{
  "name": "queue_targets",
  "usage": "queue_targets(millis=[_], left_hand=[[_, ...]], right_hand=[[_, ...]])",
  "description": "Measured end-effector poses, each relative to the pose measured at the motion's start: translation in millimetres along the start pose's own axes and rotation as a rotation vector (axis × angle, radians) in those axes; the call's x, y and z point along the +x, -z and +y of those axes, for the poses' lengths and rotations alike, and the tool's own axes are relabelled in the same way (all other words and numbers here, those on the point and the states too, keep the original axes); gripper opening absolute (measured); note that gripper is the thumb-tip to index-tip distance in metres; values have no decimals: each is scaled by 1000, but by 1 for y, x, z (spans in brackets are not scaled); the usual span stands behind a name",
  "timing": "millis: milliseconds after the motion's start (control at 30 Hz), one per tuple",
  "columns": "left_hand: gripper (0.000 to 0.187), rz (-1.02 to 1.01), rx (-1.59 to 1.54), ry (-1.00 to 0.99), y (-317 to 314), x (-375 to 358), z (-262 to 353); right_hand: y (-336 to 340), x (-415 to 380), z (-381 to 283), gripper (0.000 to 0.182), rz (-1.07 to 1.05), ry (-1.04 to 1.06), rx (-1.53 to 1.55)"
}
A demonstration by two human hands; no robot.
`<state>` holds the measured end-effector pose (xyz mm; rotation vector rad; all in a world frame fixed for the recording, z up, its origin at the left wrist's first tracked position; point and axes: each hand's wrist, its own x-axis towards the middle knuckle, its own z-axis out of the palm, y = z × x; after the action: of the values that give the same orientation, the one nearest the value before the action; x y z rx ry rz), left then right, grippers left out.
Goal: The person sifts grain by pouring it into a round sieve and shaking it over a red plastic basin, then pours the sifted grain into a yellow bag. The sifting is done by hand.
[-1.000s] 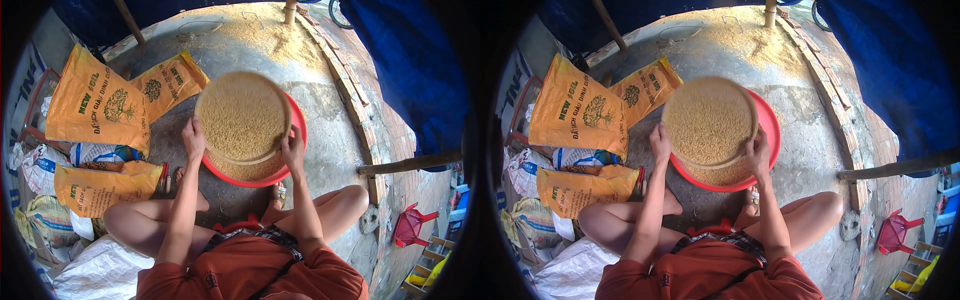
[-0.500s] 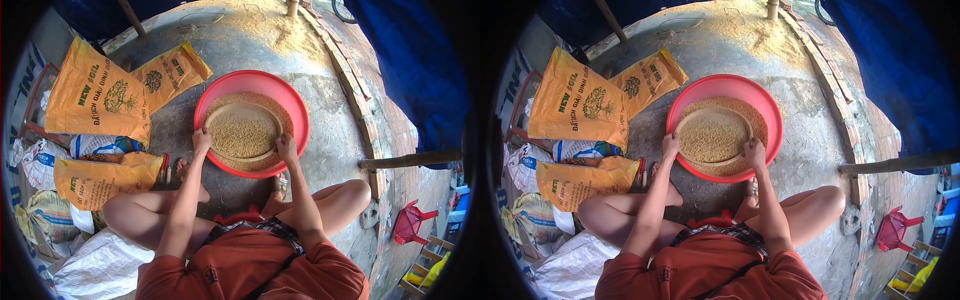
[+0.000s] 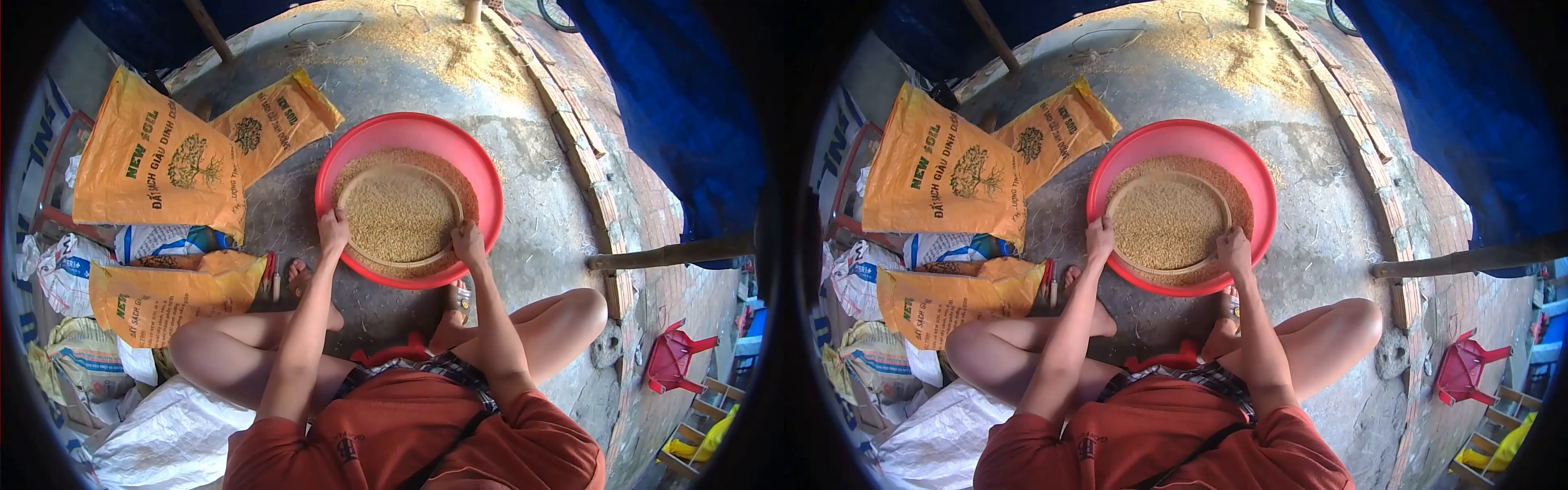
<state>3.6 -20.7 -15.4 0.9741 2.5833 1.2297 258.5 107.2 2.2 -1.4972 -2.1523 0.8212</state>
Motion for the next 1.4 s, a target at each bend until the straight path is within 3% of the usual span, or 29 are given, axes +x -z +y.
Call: queue_targets(millis=[100,133,200,300,367,433,500,567,633,700,767,833,900,967,1100,1200,1233,1267,1400], left_hand=[[34,-61,58,37,1,0,-2],[34,-32,39,30,5,4,5],[34,55,-65,-47,14,15,22],[35,117,-213,-126,31,23,55],[34,141,-186,-150,25,20,46],[33,14,-14,-62,10,11,18],[33,0,23,-29,0,0,-2],[34,-77,32,-11,-2,-4,-12],[34,-146,-25,156,6,5,-16],[35,-181,-247,298,21,20,-16],[38,-234,-423,397,27,29,-11],[36,-196,-256,340,31,27,15],[36,-9,-86,96,21,18,32],[34,16,23,-1,4,10,25],[32,23,17,-16,-16,0,-9],[31,32,-29,-44,10,9,19],[30,90,-180,-85,20,15,32],[30,147,-336,-127,30,20,47],[30,233,-454,-210,74,25,103]], right_hand=[[5,6,4,27,-159,-102,65],[15,3,-8,27,-152,-104,64],[34,1,-34,31,68,78,140],[43,5,-47,34,76,-14,222],[35,7,-35,34,30,-23,145],[22,8,-19,34,-18,-32,73],[11,5,-5,35,-274,-242,50],[3,4,4,36,-301,-238,55],[8,0,-9,36,-327,-232,57],[37,-12,-68,34,-233,-211,330],[41,-7,-76,30,-208,-186,411],[36,8,-54,26,-152,-147,461],[28,14,-28,28,-216,-214,413],[5,15,12,30,-106,-133,59],[8,8,5,32,-169,-104,16],[19,1,-22,30,19,29,54],[30,-2,-39,30,26,28,59],[46,-5,-59,30,89,107,153],[71,-3,-97,32,347,263,397]])
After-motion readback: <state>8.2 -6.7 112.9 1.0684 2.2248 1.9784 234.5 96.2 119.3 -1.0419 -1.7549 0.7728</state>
